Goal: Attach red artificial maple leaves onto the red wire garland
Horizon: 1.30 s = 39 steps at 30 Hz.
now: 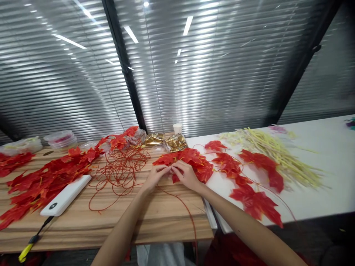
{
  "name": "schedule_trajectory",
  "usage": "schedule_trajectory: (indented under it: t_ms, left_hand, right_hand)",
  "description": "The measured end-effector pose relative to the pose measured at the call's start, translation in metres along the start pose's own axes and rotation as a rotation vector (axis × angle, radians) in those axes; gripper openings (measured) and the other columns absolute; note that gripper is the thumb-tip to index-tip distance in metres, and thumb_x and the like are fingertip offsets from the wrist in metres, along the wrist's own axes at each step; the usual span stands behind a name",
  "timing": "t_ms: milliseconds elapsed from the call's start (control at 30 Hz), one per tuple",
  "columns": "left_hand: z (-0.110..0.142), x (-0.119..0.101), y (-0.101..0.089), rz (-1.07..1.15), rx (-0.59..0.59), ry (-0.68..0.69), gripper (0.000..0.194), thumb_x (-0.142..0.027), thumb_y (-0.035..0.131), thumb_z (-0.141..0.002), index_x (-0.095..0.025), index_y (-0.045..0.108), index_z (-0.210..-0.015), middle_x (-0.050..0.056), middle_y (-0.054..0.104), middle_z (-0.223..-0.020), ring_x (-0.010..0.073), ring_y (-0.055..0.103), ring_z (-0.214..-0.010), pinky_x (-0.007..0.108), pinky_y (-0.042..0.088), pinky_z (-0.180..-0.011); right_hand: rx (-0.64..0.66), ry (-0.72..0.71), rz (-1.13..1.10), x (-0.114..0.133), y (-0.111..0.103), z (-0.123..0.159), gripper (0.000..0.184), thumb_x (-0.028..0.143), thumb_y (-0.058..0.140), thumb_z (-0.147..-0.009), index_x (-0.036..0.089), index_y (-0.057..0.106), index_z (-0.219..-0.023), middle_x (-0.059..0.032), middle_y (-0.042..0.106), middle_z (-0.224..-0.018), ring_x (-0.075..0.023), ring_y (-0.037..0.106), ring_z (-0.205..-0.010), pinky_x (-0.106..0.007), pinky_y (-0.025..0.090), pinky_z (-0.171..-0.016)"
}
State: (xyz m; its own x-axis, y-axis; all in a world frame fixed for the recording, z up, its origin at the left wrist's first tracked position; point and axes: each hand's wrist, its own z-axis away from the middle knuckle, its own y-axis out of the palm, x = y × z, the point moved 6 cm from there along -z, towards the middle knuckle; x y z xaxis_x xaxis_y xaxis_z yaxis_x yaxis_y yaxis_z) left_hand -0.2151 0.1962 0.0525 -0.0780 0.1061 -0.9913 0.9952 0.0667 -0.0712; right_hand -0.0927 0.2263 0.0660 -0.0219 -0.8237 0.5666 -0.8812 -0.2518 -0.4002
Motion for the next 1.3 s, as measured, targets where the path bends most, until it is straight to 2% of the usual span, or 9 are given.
schedule_trajectory:
  t_ms: [233,567,1300]
  left_hand:
    - [0.0005,0.0003,0.0003,0.007,-0.023,-0.015,0.018,-0.032,0.063,-0.068,-0.015,0.067,-0.064,0.004,0.064,-0.065,0.0144,0.055,-0.064,0.024,0.043,-0.064]
    - [-0.0005,-0.0003,0.0015,-0.072,0.021,0.010,0.023,-0.034,0.059,-0.072,-0.014,0.066,-0.062,0.003,0.063,-0.063,0.0133,0.054,-0.062,0.023,0.042,-0.063]
    - [-0.0002,0.0013,0.0020,-0.142,0.041,0.002,0.031,-0.041,0.055,-0.073,-0.012,0.063,-0.064,0.003,0.062,-0.064,0.0130,0.054,-0.064,0.024,0.042,-0.065]
  right_hand:
    - [0.002,0.019,-0.005,-0.0008,0.0002,-0.0001,0.017,0.022,0.042,-0.086,0.019,0.060,-0.085,-0.0045,0.060,-0.079,-0.0159,0.055,-0.074,-0.028,0.045,-0.069]
    - [0.003,0.046,0.004,-0.0018,0.0001,0.0005,0.017,0.023,0.040,-0.087,0.019,0.057,-0.085,-0.0036,0.058,-0.077,-0.0154,0.054,-0.072,-0.027,0.043,-0.069]
    - [0.019,0.035,0.006,-0.0033,0.0017,0.0014,0.015,0.020,0.041,-0.087,0.018,0.055,-0.086,-0.0033,0.057,-0.077,-0.0144,0.053,-0.071,-0.026,0.042,-0.068]
